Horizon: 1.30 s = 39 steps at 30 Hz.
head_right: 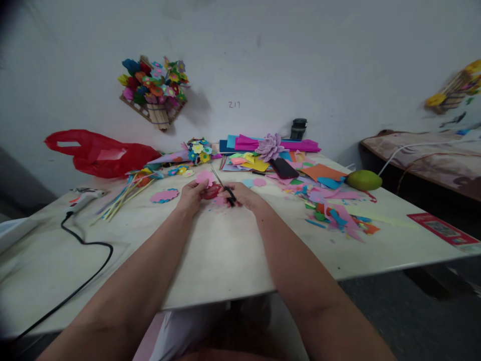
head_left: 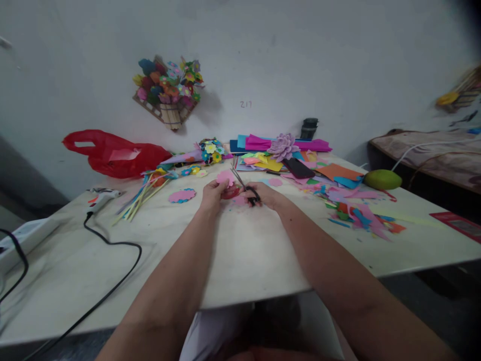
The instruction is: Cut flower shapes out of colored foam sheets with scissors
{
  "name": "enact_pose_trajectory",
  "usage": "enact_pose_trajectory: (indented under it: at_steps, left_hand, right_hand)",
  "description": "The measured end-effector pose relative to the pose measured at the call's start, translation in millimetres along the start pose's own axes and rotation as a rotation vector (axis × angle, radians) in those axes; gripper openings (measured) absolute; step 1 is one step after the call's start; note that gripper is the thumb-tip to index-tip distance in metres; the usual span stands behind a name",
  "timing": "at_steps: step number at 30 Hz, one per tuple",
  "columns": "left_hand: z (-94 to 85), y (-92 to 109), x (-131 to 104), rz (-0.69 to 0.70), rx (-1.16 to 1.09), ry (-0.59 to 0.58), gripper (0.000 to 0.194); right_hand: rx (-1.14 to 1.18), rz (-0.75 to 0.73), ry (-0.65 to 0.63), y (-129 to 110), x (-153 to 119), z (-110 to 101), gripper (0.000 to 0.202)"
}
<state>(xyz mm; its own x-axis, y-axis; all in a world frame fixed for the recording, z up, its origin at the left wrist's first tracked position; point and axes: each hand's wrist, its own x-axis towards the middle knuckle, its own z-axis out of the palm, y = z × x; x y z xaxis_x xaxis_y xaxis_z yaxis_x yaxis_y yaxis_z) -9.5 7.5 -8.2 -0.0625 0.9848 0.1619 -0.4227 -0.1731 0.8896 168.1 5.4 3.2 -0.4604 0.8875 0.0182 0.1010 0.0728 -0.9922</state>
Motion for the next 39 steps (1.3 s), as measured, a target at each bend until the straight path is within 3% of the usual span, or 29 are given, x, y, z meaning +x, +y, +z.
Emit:
enact_pose_trajectory:
  at_steps: [7, 19, 39]
  left_hand:
    - [6.9, 9, -5, -0.019, -0.051, 0.077, 0.031]
    - [13.6, 11, -8, -0.022, -0.114, 0.101, 0.020]
    - [18.8, 7, -7, 0.011, -0.112, 0.173, 0.020]
  right_hand:
    - [-0.042, -0.026, -0.070, -2, -2, 1, 0.020]
    - [-0.096, -0.028, -0.001, -10, -6, 9, 0.025]
    - [-0.128, -0.049, 0.040, 0, 1, 11, 0.026]
